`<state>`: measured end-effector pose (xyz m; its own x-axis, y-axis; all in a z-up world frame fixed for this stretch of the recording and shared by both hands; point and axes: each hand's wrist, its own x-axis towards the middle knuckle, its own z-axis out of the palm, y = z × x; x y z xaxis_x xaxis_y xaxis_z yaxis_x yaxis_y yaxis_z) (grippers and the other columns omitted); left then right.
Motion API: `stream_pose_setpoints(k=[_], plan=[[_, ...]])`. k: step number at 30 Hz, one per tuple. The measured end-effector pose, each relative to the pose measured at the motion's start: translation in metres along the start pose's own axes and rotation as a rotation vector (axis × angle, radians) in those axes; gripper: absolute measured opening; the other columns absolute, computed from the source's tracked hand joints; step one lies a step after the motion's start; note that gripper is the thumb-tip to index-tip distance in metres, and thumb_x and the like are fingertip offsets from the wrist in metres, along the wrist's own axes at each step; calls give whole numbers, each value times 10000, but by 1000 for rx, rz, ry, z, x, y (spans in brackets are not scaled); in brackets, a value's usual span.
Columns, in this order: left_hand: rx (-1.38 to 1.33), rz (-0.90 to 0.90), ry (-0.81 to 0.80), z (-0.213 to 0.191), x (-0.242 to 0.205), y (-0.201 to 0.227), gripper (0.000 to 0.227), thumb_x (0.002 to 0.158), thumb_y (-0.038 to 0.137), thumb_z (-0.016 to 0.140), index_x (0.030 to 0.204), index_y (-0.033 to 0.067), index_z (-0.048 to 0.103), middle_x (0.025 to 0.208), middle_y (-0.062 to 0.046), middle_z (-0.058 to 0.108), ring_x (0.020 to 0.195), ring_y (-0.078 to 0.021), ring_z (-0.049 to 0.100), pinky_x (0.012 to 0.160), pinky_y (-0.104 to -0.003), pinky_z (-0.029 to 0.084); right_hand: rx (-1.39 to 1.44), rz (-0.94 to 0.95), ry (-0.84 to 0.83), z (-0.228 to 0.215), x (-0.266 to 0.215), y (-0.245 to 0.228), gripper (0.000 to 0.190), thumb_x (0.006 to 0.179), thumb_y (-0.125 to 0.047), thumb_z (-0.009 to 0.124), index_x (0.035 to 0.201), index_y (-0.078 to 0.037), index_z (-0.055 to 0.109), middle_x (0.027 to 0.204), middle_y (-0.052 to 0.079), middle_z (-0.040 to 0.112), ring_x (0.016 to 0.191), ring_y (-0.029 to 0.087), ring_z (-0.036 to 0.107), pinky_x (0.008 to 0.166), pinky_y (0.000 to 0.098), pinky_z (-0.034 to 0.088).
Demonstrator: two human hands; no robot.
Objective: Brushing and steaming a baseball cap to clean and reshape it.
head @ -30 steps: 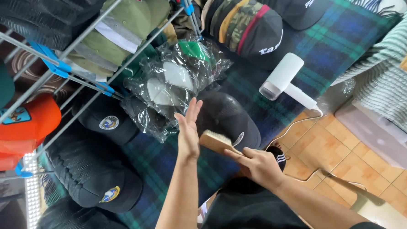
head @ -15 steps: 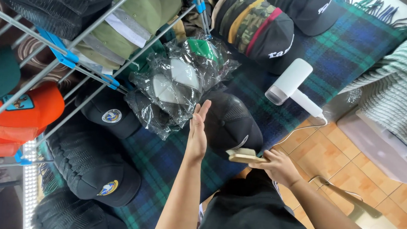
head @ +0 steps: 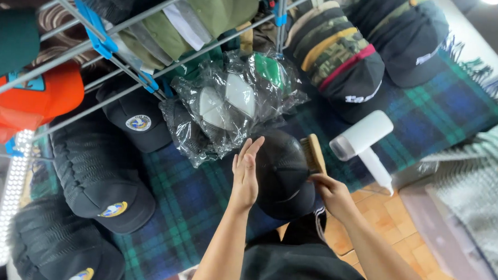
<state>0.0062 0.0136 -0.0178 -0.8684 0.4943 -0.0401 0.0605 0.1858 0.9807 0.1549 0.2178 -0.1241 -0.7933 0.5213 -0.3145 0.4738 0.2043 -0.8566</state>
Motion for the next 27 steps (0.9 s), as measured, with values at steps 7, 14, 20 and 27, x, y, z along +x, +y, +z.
stream_pose_setpoints(k=[7,14,20,27], plan=[[-331,-91,535,13,-25,-45,516,1097,379,378,1415,30,585,1504,-196,539,1459,-340,418,1231,-507,242,-296,-226,-381,-69,44,-116,560,943,-132,625,1472,-309,574,1189,145,773,1097,317,743,958,495,572],[-492,-348,635,51,-75,-100,508,1038,242,583,1519,99,503,1495,-197,546,1432,-346,466,1188,-501,366,-531,-104,-387,-31,142,-44,496,1014,-304,618,1504,-281,547,1319,141,703,1254,325,634,1111,456,487],[-609,-575,636,64,-102,-131,527,946,278,746,1430,106,625,1389,-219,645,1340,-331,586,1117,-469,464,-777,-327,-387,-55,179,-96,452,1016,-435,614,1451,-312,610,1325,138,695,1245,330,627,1088,461,498],[-517,-664,498,72,-121,-136,379,856,260,840,1213,171,751,978,-52,778,933,-148,738,841,-339,609,-1330,-935,-733,0,105,-231,400,953,-481,509,1341,-537,591,872,83,744,884,340,722,800,474,599]])
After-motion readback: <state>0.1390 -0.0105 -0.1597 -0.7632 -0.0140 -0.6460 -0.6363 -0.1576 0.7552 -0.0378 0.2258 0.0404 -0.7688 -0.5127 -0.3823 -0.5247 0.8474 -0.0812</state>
